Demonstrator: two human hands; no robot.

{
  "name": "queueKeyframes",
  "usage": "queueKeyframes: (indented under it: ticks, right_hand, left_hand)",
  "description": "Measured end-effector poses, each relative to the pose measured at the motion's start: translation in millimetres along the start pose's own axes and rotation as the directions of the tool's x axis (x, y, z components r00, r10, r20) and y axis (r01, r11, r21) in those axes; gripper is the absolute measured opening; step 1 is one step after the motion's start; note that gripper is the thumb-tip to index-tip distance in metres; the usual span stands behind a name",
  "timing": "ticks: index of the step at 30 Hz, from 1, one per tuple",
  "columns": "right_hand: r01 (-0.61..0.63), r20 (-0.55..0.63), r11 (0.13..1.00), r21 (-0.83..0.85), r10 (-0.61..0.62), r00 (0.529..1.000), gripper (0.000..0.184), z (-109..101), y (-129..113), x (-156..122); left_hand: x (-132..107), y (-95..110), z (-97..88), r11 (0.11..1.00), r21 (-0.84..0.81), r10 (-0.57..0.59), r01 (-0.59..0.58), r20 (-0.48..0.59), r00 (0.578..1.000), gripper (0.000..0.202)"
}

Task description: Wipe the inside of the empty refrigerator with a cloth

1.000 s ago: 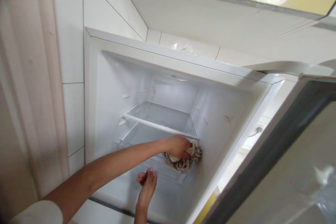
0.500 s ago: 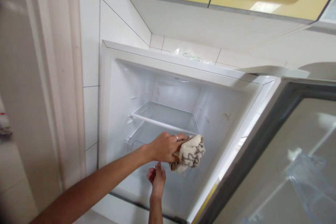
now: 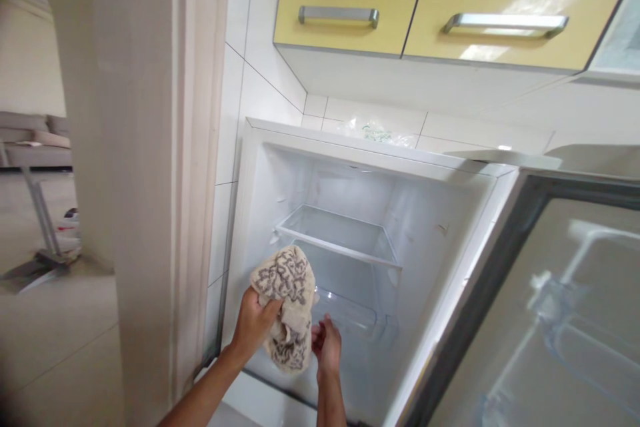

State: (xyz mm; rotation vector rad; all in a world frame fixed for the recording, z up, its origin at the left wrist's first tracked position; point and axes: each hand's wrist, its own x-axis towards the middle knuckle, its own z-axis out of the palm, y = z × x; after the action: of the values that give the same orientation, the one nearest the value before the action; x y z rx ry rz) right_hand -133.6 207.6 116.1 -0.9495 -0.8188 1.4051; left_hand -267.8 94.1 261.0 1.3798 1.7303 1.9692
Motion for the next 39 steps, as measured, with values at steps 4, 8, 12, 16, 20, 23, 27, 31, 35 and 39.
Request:
queueKeyframes:
  ticks: [4,8,12,16,20,23,27,31,35,39]
  right_hand:
    - [-0.289,-0.002,0.957,-0.020,0.289,0.957,0.068,4,-14,-7]
    - [-0.303,-0.027,0.881,-0.364,0.315,0.949,0.076,10,-44,-29]
    - [-0.023,0.145,0.901,-0.434,0.095,0.985,0.085,20,-84,-82]
    - [0.093,0.343,0.935,-0.342,0.032,0.939,0.079,34,-107,-149]
    - [0.294,0.393,0.891,-0.347,-0.147,0.908,0.067,46,-100,-177]
    - [0.480,0.329,0.792,-0.377,-0.370,0.869,0.060,46,-86,-170]
    - [0.616,0.428,0.681,-0.397,-0.456,0.780,0.067,42,-77,-163]
    - [0.732,0.461,0.530,-0.429,-0.568,0.682,0.088,42,-83,-174]
    - [0.742,0.480,0.497,-0.449,-0.566,0.670,0.096,39,-96,-181]
    - [0.656,0.484,0.708,-0.261,-0.492,0.724,0.075,34,-108,-176]
  left_hand:
    - [-1,-5,-5.8,0.981,-0.159,-0.146,0.112,-0.225,0.963,0.031]
    - [3,-8,-1.3,0.899,-0.405,-0.312,0.166,-0.326,0.892,0.037]
    - [5,-14,4.8,0.849,-0.514,-0.383,0.121,-0.441,0.811,0.035]
    - [1,-5,7.3,0.865,-0.501,-0.344,0.038,-0.535,0.772,0.038]
    - [-13,18,6.9,0.830,-0.553,-0.356,0.072,-0.425,0.832,0.041]
    - [-30,31,5.0,0.792,-0.600,-0.374,0.113,-0.330,0.866,0.043]
    - [-53,41,-2.5,0.717,-0.677,-0.433,0.168,-0.243,0.868,0.041]
    - [-67,48,-13.4,0.471,-0.821,-0.553,0.323,0.011,0.833,0.044]
    - [-81,48,-18.7,0.271,-0.851,-0.563,0.449,0.238,0.791,0.049]
    - [-94,41,-17.0,0.157,-0.810,-0.557,0.565,0.400,0.728,0.053]
